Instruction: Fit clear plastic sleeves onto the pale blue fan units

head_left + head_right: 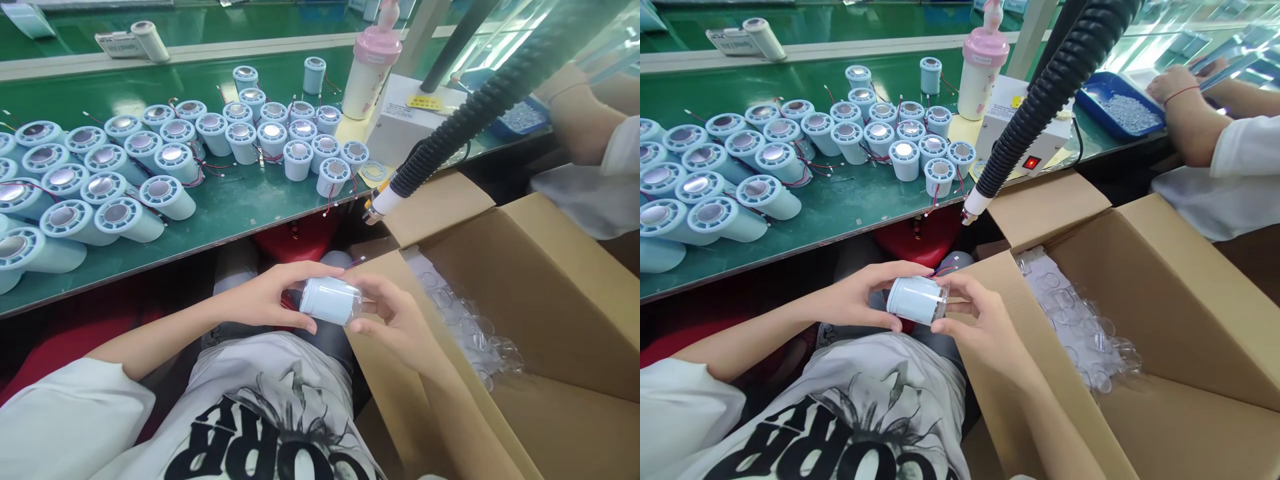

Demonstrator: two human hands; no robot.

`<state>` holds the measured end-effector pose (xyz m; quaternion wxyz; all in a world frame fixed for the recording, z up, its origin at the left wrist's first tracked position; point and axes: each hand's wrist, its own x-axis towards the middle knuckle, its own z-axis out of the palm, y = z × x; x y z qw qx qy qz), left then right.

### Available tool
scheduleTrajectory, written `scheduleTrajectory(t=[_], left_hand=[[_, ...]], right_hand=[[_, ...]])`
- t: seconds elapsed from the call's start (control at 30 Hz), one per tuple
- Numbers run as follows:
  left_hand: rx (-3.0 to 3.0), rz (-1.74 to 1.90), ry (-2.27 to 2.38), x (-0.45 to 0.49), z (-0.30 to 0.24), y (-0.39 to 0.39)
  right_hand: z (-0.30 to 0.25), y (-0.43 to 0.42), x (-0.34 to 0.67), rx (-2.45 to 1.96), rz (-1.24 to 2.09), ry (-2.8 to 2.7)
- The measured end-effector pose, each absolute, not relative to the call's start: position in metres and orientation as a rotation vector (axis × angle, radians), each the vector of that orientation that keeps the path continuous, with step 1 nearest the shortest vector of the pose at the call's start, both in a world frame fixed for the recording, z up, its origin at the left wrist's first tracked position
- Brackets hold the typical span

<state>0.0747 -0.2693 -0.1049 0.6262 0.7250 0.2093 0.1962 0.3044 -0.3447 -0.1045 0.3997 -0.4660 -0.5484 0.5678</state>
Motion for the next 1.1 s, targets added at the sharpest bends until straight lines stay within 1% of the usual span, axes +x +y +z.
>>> scheduleTrajectory(t=[0.33,0.63,1.1], left_hand=[[1.689,0.458,0.456,0.074,-0.107,-0.269],[1.670,0.477,0.425,0.072,-0.109,-0.267],[1.739,0.569,0.378,0.072,-0.113,-0.265]], right_hand=[[-0.102,-0.340,0.297,-1.241,1.641,-1.114],[-0.114,-0.338,0.292,-1.225,1.793,-0.864],[-0.108,-0.334,0.282,-1.254,2.091,-0.655]])
